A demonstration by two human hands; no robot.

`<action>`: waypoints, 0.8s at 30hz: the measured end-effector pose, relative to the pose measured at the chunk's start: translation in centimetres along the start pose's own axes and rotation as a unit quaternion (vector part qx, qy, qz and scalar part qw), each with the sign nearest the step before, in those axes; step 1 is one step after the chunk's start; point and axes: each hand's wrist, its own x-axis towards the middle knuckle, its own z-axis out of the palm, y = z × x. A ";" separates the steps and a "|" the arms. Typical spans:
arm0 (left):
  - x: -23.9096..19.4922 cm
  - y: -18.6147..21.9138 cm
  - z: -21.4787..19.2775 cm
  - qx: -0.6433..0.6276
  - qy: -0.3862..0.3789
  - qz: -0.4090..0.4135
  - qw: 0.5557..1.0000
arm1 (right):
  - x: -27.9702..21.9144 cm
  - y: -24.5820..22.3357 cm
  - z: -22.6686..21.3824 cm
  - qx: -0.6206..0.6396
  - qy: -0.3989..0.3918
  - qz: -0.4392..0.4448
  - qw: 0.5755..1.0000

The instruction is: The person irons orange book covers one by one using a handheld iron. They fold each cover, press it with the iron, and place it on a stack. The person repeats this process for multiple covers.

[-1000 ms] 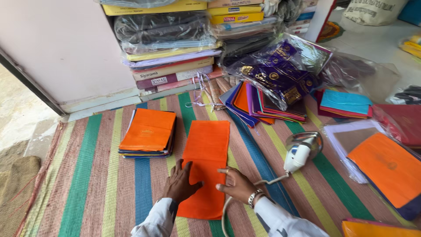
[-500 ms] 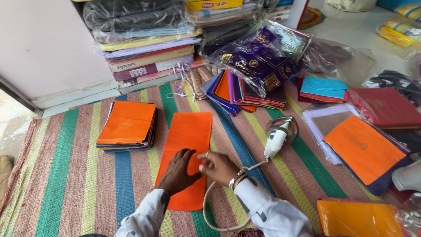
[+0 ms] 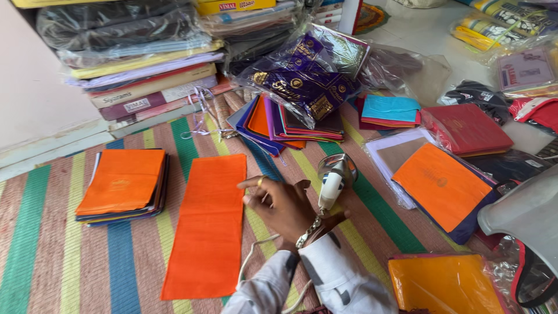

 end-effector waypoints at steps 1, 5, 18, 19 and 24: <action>-0.1 0.4 1.3 0.024 0.026 -0.020 0.999 | 0.0 0.0 0.0 0.009 -0.017 0.008 1.000; 1.3 -0.4 3.4 -0.010 0.090 0.027 0.995 | 0.2 0.2 0.0 0.053 -0.077 0.007 0.996; 4.4 3.5 -2.0 -0.341 0.061 -0.117 0.931 | -0.1 -3.3 -1.3 0.217 -0.101 -0.080 0.968; 4.2 3.7 -3.4 -0.363 0.064 -0.119 0.922 | -0.1 -3.7 -1.8 0.287 -0.110 -0.063 0.950; 6.6 3.6 -11.5 -0.362 0.133 -0.088 0.918 | -1.3 -3.9 -6.5 0.525 -0.153 0.005 0.837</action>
